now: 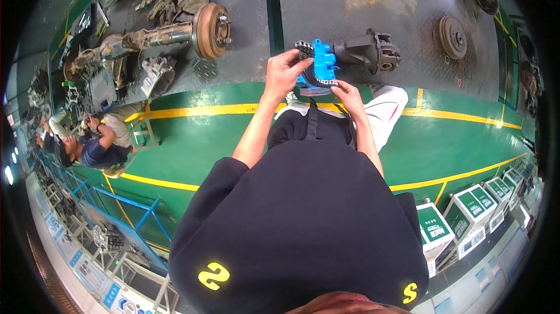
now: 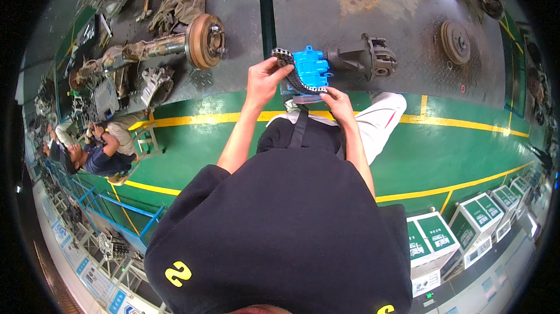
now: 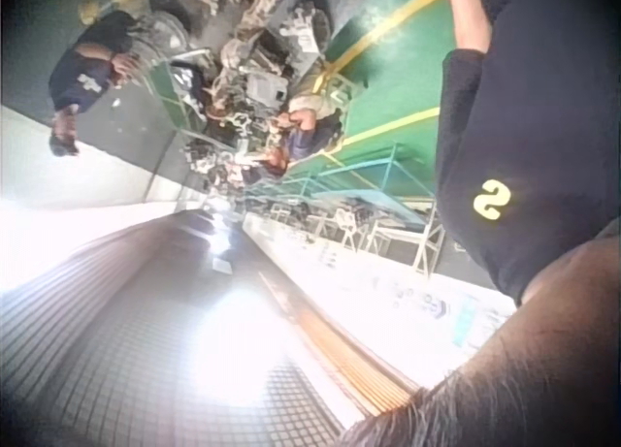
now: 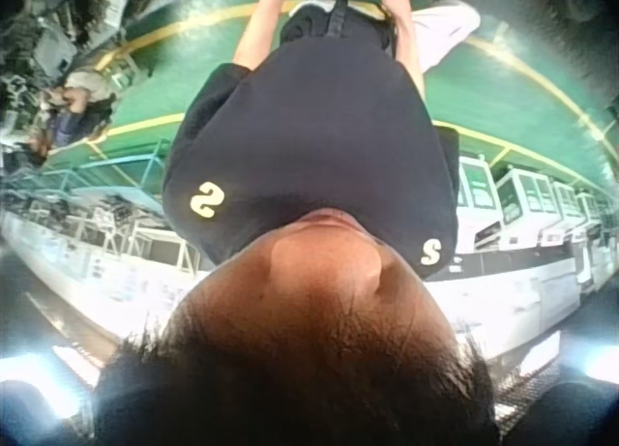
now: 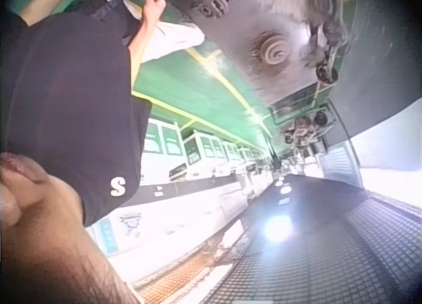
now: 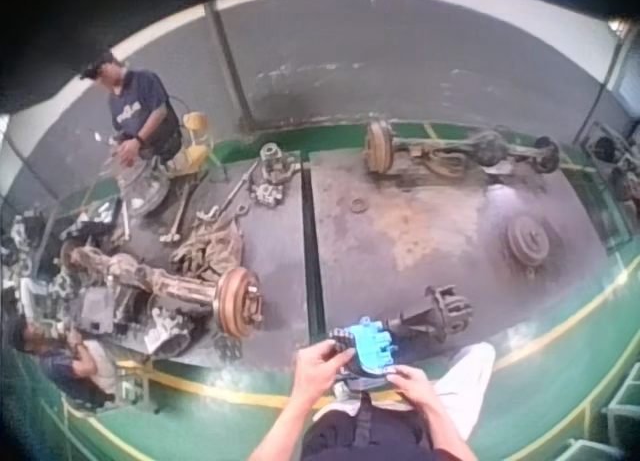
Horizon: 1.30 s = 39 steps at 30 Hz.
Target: The person holds a blue differential assembly and places a metal chain onto its sprocket, then picks up the assembly and walks across the service bay.
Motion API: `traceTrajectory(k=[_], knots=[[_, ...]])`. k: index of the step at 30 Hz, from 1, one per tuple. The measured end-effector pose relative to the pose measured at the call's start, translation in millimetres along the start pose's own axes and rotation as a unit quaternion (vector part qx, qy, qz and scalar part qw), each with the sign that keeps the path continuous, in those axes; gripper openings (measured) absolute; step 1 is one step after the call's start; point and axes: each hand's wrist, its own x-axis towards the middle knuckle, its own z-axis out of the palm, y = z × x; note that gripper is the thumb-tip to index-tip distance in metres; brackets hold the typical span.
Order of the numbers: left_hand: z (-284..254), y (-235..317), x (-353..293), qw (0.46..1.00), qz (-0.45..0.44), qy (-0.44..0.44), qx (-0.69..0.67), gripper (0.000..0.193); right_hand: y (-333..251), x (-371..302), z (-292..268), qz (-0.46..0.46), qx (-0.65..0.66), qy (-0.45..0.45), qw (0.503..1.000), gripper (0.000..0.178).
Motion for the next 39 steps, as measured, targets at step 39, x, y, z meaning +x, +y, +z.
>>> traceTrajectory(k=[39], knots=[[-22,31,-17,0.954,0.259,-0.105,0.111,0.023,-198,-77,33,-0.470,-0.369,-0.024,0.801,0.016]])
